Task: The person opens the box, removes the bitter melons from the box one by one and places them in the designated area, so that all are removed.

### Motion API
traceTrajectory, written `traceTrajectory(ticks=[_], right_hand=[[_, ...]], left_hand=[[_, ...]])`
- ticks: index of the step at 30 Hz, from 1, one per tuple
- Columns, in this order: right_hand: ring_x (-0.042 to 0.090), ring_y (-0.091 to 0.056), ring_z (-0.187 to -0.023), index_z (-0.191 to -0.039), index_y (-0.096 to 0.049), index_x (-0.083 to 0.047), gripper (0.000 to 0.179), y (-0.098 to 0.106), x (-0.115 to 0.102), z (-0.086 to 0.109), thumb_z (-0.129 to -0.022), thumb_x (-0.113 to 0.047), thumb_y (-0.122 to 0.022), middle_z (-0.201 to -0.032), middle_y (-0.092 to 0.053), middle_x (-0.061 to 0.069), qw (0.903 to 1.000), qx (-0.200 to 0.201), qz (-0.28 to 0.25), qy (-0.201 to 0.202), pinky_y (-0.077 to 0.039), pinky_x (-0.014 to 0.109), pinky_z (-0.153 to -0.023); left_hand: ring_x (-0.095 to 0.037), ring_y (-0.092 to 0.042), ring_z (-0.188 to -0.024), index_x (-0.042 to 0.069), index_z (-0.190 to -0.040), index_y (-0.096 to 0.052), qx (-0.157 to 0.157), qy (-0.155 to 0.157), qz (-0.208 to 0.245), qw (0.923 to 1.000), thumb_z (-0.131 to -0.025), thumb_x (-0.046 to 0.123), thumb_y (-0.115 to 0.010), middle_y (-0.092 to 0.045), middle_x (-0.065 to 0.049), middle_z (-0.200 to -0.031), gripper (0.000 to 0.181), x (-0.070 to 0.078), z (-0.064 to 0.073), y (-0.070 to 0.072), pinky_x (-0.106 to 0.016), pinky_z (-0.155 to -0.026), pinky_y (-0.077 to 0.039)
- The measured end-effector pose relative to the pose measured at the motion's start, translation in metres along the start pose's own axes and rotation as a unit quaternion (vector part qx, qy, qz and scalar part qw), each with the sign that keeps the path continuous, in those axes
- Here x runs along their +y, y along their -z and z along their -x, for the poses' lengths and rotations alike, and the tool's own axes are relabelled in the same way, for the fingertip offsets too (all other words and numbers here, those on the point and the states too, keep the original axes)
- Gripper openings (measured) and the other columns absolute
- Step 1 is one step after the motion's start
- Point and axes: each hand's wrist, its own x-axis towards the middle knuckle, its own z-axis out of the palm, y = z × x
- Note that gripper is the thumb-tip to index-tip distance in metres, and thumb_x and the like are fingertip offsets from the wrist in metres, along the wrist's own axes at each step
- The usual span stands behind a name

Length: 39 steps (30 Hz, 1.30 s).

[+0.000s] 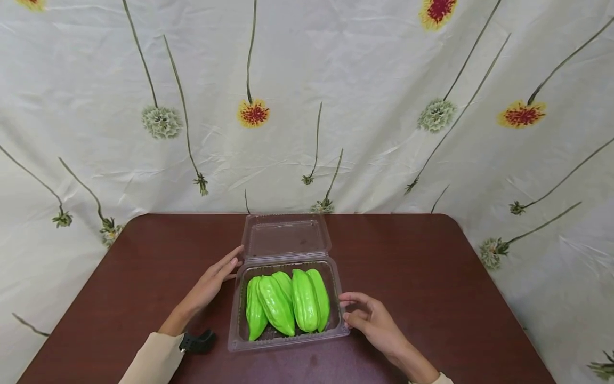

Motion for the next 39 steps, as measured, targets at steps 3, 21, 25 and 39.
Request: traceTrajectory(ticks=[3, 21, 25, 39], right_hand=[[0.007, -0.062, -0.084, -0.139, -0.047, 0.009, 0.047, 0.0, 0.0, 0.0, -0.1, -0.013, -0.061, -0.127, -0.05, 0.018, 1.0, -0.003, -0.003, 0.0, -0.053, 0.027, -0.08], [0.008, -0.064, -0.086, -0.137, -0.047, 0.008, 0.046, -0.003, -0.002, 0.002, -0.099, -0.012, -0.062, -0.125, -0.052, 0.019, 0.9999, -0.004, -0.007, 0.012, -0.055, 0.026, -0.079], [0.009, -0.065, -0.09, -0.137, -0.049, 0.005, 0.044, -0.003, -0.005, 0.003, -0.099, -0.012, -0.063, -0.13, -0.051, 0.022, 0.9999, 0.006, 0.005, 0.01, -0.054, 0.027, -0.082], [0.022, -0.059, -0.119, -0.132, -0.059, -0.005, 0.042, -0.003, -0.033, -0.014, -0.092, -0.01, -0.072, -0.137, -0.055, 0.019, 0.9789, 0.085, 0.128, 0.135, -0.055, 0.028, -0.087]], left_hand=[[-0.039, -0.038, -0.144, 0.02, -0.159, -0.03, 0.016, -0.006, -0.006, 0.9998, -0.108, 0.045, -0.04, -0.024, -0.01, -0.166, 0.058, 0.001, 0.006, -0.002, -0.058, -0.112, -0.035], [-0.045, -0.033, -0.141, 0.011, -0.161, -0.019, -0.058, -0.153, 0.006, 0.9865, -0.095, 0.003, -0.063, 0.004, -0.009, -0.169, 0.08, -0.005, 0.059, -0.016, -0.036, -0.102, -0.046], [-0.015, -0.026, -0.149, 0.009, -0.16, -0.023, -0.08, -0.16, 0.014, 0.9837, -0.088, 0.002, -0.072, 0.007, -0.01, -0.169, 0.087, -0.011, 0.062, -0.017, -0.028, -0.106, -0.043], [0.005, -0.019, -0.146, 0.012, -0.161, -0.02, -0.101, -0.167, 0.003, 0.9807, -0.082, 0.007, -0.08, 0.009, -0.014, -0.169, 0.1, -0.018, 0.063, -0.016, -0.022, -0.108, -0.036]])
